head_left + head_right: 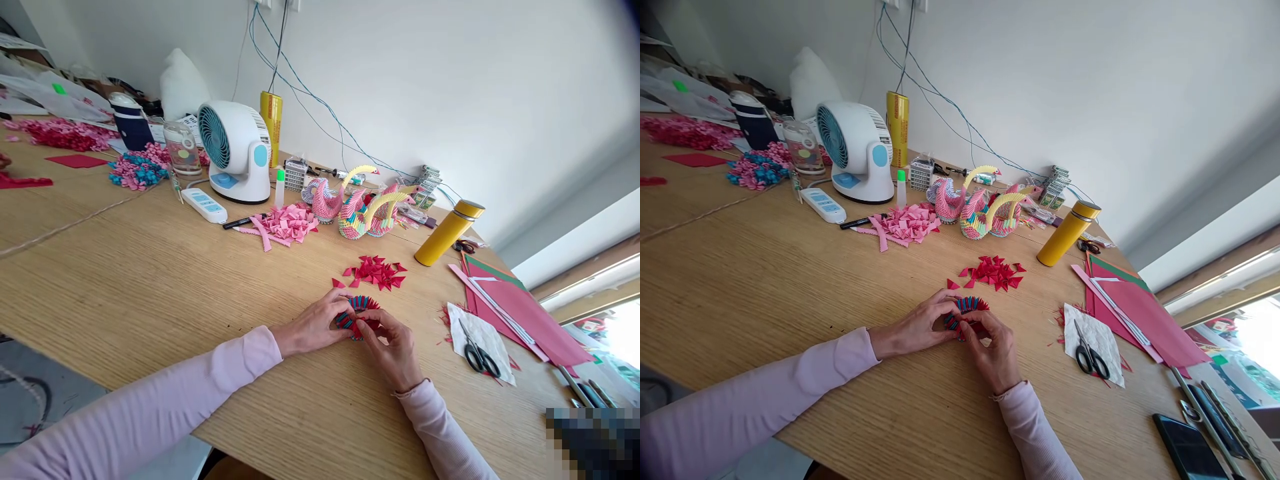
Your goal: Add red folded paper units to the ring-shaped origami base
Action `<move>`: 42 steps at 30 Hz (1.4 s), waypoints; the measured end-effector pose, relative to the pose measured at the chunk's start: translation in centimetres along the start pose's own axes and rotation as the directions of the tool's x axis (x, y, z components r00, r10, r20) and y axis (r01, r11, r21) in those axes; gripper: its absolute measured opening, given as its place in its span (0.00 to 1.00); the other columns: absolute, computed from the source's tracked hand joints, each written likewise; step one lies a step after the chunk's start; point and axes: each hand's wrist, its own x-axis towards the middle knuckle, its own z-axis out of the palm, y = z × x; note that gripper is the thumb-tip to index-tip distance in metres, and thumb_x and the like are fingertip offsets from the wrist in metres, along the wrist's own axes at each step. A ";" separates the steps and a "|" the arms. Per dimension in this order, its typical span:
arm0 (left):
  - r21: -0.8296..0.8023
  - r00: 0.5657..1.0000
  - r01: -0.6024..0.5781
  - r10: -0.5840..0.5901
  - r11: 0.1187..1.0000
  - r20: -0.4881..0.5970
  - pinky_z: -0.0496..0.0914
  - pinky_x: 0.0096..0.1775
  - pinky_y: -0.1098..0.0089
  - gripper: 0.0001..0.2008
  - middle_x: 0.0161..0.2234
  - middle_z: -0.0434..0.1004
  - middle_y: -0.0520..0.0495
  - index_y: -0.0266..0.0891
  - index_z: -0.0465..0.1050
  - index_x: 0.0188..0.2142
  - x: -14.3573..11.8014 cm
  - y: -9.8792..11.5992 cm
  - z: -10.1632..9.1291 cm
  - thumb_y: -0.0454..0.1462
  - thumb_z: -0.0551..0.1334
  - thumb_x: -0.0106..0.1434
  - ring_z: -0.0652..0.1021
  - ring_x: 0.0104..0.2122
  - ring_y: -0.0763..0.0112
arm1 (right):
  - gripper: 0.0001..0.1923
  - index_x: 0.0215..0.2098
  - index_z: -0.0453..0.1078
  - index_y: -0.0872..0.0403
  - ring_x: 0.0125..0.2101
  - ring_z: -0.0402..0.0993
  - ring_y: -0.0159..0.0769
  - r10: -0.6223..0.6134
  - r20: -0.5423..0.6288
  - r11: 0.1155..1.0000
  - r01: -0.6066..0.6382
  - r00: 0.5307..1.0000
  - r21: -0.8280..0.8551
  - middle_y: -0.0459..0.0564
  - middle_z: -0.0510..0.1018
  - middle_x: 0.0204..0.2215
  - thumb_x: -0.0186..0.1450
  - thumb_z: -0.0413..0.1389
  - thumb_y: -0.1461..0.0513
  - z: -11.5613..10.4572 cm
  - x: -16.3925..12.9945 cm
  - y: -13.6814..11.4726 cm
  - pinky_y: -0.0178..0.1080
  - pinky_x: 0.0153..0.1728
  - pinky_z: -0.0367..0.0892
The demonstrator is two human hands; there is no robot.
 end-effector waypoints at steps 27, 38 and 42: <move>0.004 0.999 -0.036 0.036 0.999 0.040 0.68 0.47 0.64 0.18 0.44 0.68 0.45 0.40 0.63 0.46 0.7 -0.8 0.0 0.36 0.65 0.57 0.72 0.45 0.64 | 0.09 0.32 0.75 0.53 0.21 0.71 0.30 -0.023 0.089 0.960 0.047 0.996 -0.275 0.46 0.78 0.24 0.63 0.54 0.59 -0.7 1.0 -0.4 0.31 0.23 0.66; 0.065 0.997 -0.063 0.060 0.996 0.058 0.67 0.51 0.61 0.07 0.51 0.66 0.42 0.40 0.70 0.39 1.0 -1.2 -0.1 0.36 0.63 0.60 0.69 0.53 0.61 | 0.12 0.37 0.75 0.55 0.24 0.73 0.32 -0.028 0.132 0.960 0.063 0.991 -0.272 0.49 0.78 0.26 0.64 0.53 0.57 -1.5 1.1 0.4 0.33 0.26 0.69; 0.063 0.997 -0.065 0.062 0.996 0.053 0.67 0.51 0.61 0.05 0.51 0.66 0.42 0.39 0.70 0.37 1.0 -1.0 -0.1 0.35 0.62 0.60 0.69 0.53 0.61 | 0.11 0.36 0.75 0.54 0.25 0.74 0.33 -0.030 0.131 0.961 0.065 0.991 -0.268 0.48 0.78 0.26 0.64 0.53 0.57 -1.4 1.1 0.4 0.34 0.26 0.70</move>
